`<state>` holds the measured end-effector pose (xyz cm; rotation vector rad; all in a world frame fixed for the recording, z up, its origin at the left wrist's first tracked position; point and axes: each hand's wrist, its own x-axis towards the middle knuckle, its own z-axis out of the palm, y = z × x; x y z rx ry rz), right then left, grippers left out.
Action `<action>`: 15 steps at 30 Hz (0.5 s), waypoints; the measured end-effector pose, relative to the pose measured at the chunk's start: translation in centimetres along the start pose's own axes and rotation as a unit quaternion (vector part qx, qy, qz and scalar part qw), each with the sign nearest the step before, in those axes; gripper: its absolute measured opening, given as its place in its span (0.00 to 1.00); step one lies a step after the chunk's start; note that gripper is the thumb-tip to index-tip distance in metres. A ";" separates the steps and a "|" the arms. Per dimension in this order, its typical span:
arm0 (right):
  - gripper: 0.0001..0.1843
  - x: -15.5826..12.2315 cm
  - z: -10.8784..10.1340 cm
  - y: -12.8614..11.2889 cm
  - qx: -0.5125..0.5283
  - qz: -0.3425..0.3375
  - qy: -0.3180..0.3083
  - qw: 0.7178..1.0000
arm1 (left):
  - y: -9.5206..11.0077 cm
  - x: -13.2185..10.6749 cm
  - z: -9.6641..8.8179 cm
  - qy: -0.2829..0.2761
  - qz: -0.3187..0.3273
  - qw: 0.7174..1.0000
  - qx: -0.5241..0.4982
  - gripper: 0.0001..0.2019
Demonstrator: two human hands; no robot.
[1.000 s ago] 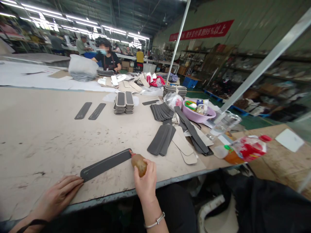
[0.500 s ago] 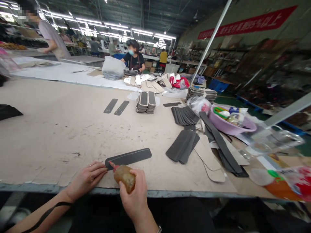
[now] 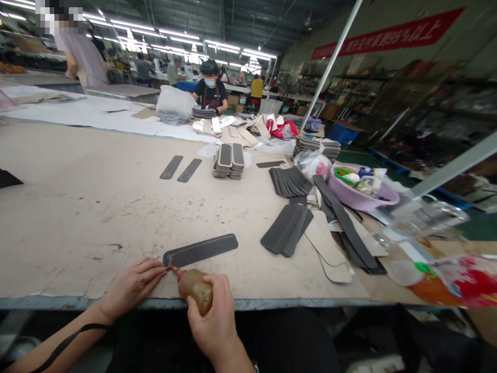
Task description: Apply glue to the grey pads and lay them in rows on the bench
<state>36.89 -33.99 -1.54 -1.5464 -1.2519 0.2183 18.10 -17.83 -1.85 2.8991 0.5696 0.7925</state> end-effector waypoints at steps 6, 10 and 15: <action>0.18 0.8 -2.6 2.1 -0.069 0.041 0.060 0.995 | -0.8 -0.2 0.4 0.034 0.033 0.999 0.008 0.14; 0.15 1.5 -4.6 3.8 -0.124 0.064 0.122 0.983 | -1.9 -0.5 0.9 0.043 0.052 0.997 0.035 0.14; 0.15 2.0 -5.9 5.0 -0.176 0.056 0.167 0.969 | -2.1 -0.4 0.9 0.060 0.073 0.994 0.062 0.14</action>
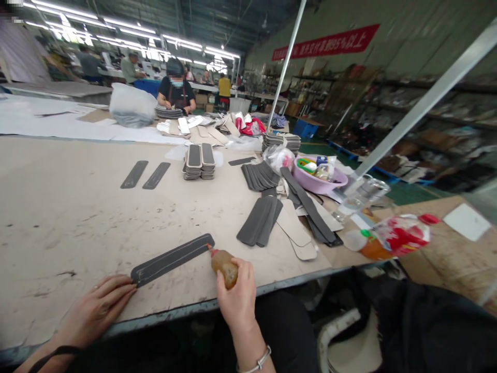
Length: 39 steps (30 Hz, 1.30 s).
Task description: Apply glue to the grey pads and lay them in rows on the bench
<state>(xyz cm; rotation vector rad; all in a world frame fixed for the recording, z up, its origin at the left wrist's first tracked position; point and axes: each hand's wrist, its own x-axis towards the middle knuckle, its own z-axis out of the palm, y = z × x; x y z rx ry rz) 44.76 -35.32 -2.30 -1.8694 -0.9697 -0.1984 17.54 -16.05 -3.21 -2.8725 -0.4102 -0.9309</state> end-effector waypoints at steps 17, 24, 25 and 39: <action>0.18 -1.9 2.6 -3.6 0.115 -0.027 -0.100 0.988 | 0.3 0.3 -0.1 -0.005 -0.013 1.000 -0.025 0.13; 0.16 0.8 0.8 0.1 0.051 0.039 0.023 0.998 | -0.3 0.1 0.3 0.019 0.022 1.000 -0.001 0.13; 0.16 0.9 0.7 0.3 0.052 0.051 0.033 0.997 | -0.5 0.1 0.4 0.019 0.024 1.000 -0.003 0.13; 0.18 0.6 1.4 0.8 0.125 0.135 0.024 0.983 | -0.6 0.6 0.4 0.019 -0.015 0.997 -0.072 0.09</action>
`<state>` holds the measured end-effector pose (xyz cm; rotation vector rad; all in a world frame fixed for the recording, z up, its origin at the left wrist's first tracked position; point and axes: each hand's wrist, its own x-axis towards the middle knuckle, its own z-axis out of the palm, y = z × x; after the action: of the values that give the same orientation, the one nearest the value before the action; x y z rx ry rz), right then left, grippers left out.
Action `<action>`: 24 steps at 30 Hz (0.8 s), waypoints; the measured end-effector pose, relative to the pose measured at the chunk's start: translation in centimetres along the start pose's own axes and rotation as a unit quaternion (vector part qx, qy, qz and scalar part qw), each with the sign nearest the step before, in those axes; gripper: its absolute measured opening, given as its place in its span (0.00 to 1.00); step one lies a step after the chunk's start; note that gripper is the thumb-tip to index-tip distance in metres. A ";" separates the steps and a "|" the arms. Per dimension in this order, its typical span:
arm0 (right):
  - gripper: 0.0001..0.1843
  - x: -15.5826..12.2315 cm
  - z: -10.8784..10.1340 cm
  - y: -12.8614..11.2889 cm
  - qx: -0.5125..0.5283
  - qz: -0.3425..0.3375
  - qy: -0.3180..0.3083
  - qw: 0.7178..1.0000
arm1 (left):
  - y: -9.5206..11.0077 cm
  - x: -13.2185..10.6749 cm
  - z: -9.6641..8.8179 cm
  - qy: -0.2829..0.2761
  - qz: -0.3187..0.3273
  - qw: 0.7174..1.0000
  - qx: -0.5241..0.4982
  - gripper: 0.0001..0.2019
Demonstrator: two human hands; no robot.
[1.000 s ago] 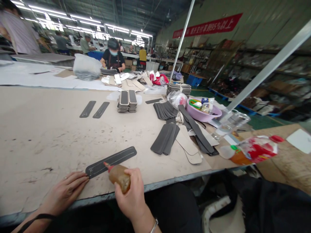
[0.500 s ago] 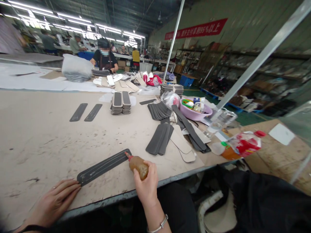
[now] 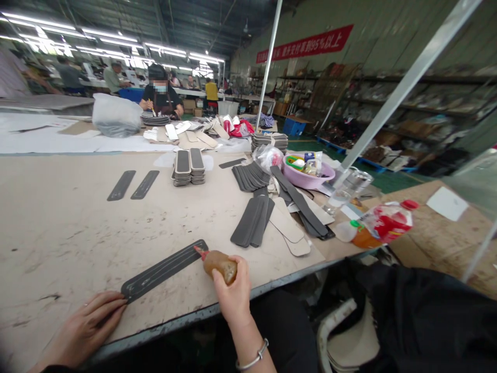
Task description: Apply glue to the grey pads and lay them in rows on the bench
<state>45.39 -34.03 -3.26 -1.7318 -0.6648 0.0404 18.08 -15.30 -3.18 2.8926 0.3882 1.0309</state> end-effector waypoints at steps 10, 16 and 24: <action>0.17 -1.4 -0.4 -1.2 -0.008 -0.008 -0.042 0.999 | -0.2 0.2 -0.2 -0.031 0.035 0.999 0.028 0.12; 0.18 -3.1 0.8 -3.1 0.011 -0.076 -0.072 0.994 | -0.5 -0.1 0.0 -0.039 0.048 0.997 0.053 0.12; 0.18 -1.3 -1.2 -1.9 0.009 -0.053 0.029 0.998 | -0.7 -0.8 0.6 -0.027 0.038 0.998 0.041 0.11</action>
<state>43.99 -35.42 -1.59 -1.6707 -0.7115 -0.0770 17.69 -14.85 -4.26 3.0227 0.3286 0.9673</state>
